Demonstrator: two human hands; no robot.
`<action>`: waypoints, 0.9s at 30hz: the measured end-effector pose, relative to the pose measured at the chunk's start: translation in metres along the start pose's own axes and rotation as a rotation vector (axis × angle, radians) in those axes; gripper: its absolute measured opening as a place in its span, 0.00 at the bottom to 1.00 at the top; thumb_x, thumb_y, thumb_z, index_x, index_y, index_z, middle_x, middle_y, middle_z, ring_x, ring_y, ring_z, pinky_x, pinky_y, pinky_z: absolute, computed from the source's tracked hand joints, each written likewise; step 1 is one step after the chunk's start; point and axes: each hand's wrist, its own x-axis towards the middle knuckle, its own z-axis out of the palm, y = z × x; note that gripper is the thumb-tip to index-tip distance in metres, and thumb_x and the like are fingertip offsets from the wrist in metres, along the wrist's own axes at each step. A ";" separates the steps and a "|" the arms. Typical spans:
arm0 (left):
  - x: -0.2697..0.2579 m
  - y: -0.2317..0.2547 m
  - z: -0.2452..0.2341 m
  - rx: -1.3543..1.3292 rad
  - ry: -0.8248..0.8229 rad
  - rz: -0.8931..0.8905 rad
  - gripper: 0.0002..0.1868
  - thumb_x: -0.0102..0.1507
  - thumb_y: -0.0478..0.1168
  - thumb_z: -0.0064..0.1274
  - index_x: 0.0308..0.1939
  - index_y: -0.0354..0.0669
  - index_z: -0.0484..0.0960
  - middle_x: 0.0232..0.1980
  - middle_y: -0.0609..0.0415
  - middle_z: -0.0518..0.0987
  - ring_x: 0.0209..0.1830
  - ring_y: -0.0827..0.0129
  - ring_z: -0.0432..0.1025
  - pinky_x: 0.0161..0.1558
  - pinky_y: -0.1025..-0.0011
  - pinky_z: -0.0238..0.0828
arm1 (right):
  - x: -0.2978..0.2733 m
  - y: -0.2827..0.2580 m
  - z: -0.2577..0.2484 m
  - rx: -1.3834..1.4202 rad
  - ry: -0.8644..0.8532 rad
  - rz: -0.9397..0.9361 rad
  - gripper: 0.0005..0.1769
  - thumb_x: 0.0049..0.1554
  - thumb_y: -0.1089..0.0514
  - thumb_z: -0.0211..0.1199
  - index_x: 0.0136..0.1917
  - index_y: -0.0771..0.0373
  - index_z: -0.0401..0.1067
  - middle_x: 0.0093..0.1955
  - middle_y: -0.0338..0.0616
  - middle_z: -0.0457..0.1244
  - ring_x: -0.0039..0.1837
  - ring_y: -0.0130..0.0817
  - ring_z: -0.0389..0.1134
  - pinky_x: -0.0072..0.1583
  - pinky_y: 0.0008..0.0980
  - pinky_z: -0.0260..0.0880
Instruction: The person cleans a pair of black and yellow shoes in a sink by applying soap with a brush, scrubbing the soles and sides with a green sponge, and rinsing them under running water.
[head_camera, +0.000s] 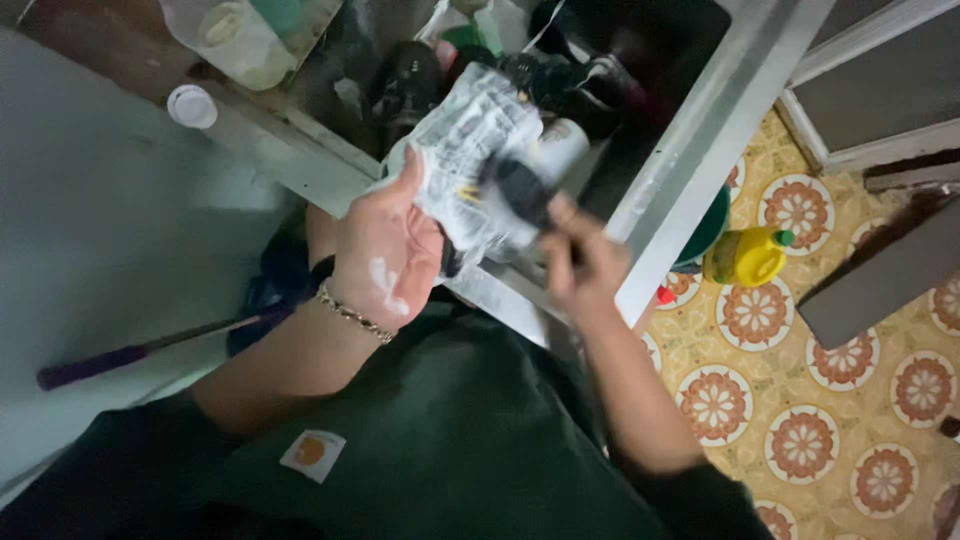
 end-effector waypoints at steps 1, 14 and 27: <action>0.001 -0.002 -0.003 -0.003 0.012 -0.003 0.38 0.80 0.48 0.63 0.88 0.27 0.78 0.93 0.40 0.75 1.00 0.36 0.51 0.99 0.41 0.45 | 0.011 -0.007 0.006 0.004 -0.008 0.009 0.19 0.72 0.66 0.79 0.75 0.70 0.89 0.47 0.60 0.80 0.39 0.51 0.82 0.40 0.44 0.77; -0.006 0.007 0.015 0.127 0.318 -0.080 0.35 0.71 0.67 0.64 0.59 0.38 0.75 0.54 0.41 0.75 0.57 0.52 0.71 0.65 0.59 0.56 | 0.013 -0.005 0.039 0.078 0.004 -0.048 0.16 0.74 0.64 0.77 0.71 0.76 0.88 0.49 0.63 0.80 0.45 0.55 0.83 0.48 0.50 0.82; 0.001 0.021 -0.002 0.307 0.511 -0.164 0.46 0.75 0.73 0.63 0.17 0.55 0.55 0.19 0.64 0.47 0.11 0.75 0.46 0.18 0.80 0.38 | -0.014 -0.037 0.057 0.104 -0.024 0.071 0.19 0.71 0.63 0.81 0.73 0.69 0.89 0.50 0.60 0.82 0.53 0.60 0.86 0.51 0.50 0.84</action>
